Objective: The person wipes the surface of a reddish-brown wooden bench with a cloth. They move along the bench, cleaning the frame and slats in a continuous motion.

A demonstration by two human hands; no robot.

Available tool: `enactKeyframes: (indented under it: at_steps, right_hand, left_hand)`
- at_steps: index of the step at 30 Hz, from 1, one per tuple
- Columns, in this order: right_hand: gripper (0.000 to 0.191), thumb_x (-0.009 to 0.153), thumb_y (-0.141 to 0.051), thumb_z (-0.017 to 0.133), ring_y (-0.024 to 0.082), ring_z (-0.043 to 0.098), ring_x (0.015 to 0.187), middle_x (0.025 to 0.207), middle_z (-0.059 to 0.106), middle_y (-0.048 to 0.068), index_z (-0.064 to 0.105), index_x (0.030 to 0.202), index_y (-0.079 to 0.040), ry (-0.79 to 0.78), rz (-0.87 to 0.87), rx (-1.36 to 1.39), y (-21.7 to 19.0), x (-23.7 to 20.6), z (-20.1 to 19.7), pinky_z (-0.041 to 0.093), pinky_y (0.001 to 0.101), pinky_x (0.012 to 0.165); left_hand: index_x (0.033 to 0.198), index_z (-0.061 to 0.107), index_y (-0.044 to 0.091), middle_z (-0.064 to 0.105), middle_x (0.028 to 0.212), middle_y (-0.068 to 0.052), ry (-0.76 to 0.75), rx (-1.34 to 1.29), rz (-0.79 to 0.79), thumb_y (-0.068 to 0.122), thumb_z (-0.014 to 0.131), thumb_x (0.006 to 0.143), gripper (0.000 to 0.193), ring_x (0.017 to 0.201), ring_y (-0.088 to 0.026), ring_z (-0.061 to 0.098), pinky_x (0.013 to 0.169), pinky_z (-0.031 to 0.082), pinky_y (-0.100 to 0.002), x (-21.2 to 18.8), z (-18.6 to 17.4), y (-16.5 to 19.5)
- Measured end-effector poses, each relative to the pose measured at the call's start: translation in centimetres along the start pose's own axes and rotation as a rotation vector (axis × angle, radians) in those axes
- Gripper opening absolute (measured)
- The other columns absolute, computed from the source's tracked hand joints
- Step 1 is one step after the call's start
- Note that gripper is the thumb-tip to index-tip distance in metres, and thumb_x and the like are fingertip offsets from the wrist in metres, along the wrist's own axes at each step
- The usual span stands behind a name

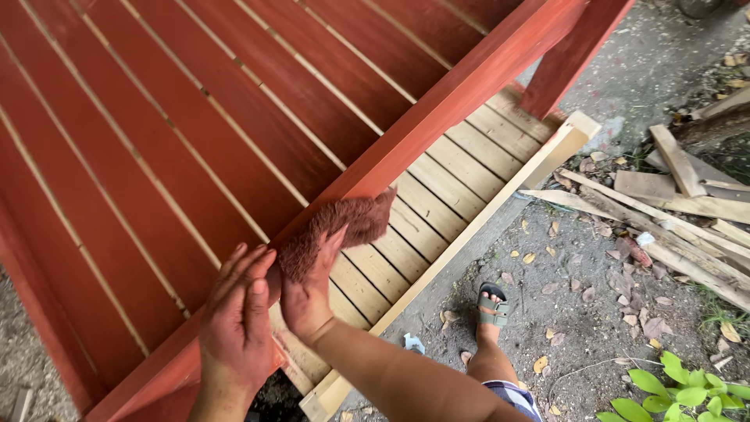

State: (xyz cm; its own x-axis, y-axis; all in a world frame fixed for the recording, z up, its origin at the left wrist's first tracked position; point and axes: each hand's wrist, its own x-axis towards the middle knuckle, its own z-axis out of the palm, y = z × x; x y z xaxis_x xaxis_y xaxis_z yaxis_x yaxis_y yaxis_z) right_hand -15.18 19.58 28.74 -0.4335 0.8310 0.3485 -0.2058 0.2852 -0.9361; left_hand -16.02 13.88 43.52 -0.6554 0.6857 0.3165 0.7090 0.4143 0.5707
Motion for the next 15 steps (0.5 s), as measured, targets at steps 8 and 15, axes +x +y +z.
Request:
enactKeyframes:
  at_steps: [8, 15]
  right_hand:
    - [0.069, 0.109, -0.011, 0.047, 0.040, 0.003, 0.165, 0.176, 0.005, 0.028, 0.009, 0.167, -0.003, 0.204, 0.104, 0.214, 4.1, 9.0, -3.4, 0.000, 0.0436, 0.133]
    - [0.070, 0.106, -0.009, 0.054, 0.035, 0.002, 0.162, 0.174, 0.006, 0.023, 0.016, 0.164, 0.001, 0.316, 0.099, 0.045, 8.0, 18.1, -9.4, 0.004, 0.0387, 0.130]
  left_hand:
    - [0.135, 0.062, 0.000, 0.062, 0.142, -0.019, -0.065, -0.004, 0.075, 0.022, 0.044, 0.108, 0.040, 0.145, -0.038, 0.046, 0.117, 0.037, -0.047, 4.5, 3.7, 3.5]
    - [0.132, 0.065, 0.002, 0.063, 0.141, -0.018, -0.104, 0.035, 0.188, 0.022, 0.046, 0.107, 0.037, 0.145, -0.039, 0.047, 0.118, 0.036, -0.048, 9.9, 8.6, 6.3]
